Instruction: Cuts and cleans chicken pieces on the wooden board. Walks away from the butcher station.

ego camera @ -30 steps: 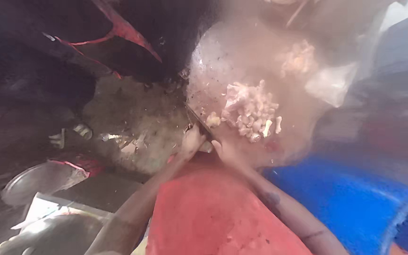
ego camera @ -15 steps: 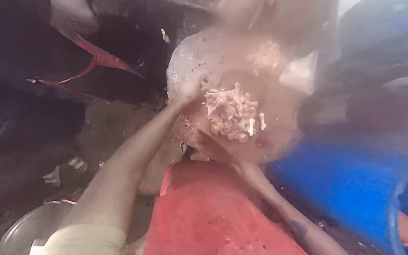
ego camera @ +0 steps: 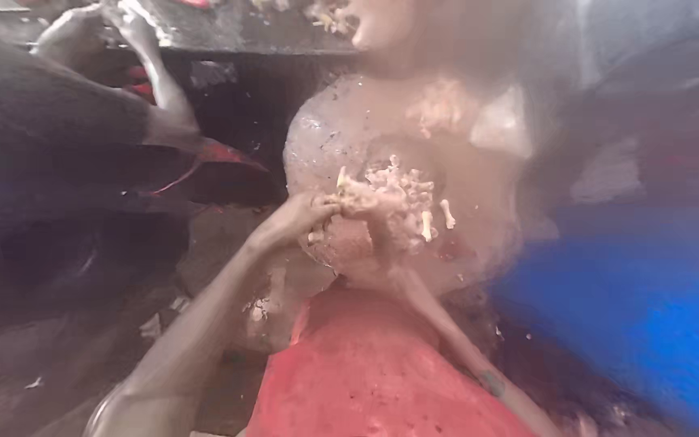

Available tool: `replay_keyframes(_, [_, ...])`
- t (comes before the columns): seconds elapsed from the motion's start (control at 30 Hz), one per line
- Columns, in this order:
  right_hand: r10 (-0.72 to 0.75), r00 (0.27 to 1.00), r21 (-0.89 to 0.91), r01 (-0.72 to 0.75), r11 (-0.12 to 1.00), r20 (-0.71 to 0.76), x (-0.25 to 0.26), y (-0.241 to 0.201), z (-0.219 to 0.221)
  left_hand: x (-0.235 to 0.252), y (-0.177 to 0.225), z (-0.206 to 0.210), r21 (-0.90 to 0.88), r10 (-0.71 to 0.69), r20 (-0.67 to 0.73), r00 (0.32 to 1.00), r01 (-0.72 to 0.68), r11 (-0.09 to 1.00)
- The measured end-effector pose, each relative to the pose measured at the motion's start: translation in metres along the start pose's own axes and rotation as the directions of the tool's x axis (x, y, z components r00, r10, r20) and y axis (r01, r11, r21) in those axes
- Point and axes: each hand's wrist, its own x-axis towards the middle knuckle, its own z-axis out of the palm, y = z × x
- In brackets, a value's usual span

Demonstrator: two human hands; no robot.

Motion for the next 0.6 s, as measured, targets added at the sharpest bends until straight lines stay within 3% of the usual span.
replay_keyframes(0.03, [0.006,1.000,0.043,-0.005,0.999,-0.023,0.004,0.005,-0.004,-0.009,-0.019,0.007,-0.201,-0.040,0.055,0.998,0.050,0.978])
replay_keyframes(0.1, [-0.054,0.995,-0.073,0.047,0.996,-0.089,0.009,-0.001,-0.005,-0.022,-0.051,0.039,-0.502,-0.134,0.105,0.985,0.169,0.848])
replay_keyframes(0.2, [-0.272,0.958,-0.280,0.238,0.930,-0.089,0.003,-0.051,0.002,-0.016,-0.102,0.097,-0.796,-0.326,0.125,0.937,0.291,0.530])
replay_keyframes(0.3, [-0.601,0.799,-0.286,0.568,0.772,-0.036,-0.018,-0.119,0.014,-0.015,-0.127,0.121,-0.905,-0.344,0.163,0.925,0.279,0.320])
replay_keyframes(0.37, [-0.740,0.672,-0.291,0.709,0.642,0.005,-0.029,-0.146,0.024,-0.020,-0.126,0.126,-0.915,-0.348,0.165,0.923,0.276,0.295])
replay_keyframes(0.43, [-0.798,0.603,-0.354,0.752,0.556,0.026,-0.023,-0.145,0.039,-0.021,-0.122,0.125,-0.918,-0.346,0.165,0.924,0.272,0.289])
replay_keyframes(0.47, [-0.784,0.620,-0.419,0.721,0.551,0.035,-0.013,-0.131,0.048,-0.022,-0.120,0.124,-0.922,-0.360,0.159,0.919,0.268,0.279])
replay_keyframes(0.5, [-0.717,0.696,-0.514,0.630,0.582,0.041,-0.001,-0.110,0.054,-0.023,-0.121,0.126,-0.926,-0.377,0.165,0.911,0.275,0.260])
replay_keyframes(0.57, [-0.350,0.931,-0.620,0.334,0.710,0.102,0.027,-0.076,0.057,-0.022,-0.126,0.127,-0.929,-0.365,0.199,0.910,0.294,0.226])
replay_keyframes(0.6, [-0.196,0.973,-0.625,0.230,0.746,0.125,0.036,-0.070,0.055,-0.023,-0.130,0.129,-0.929,-0.346,0.220,0.912,0.304,0.210])
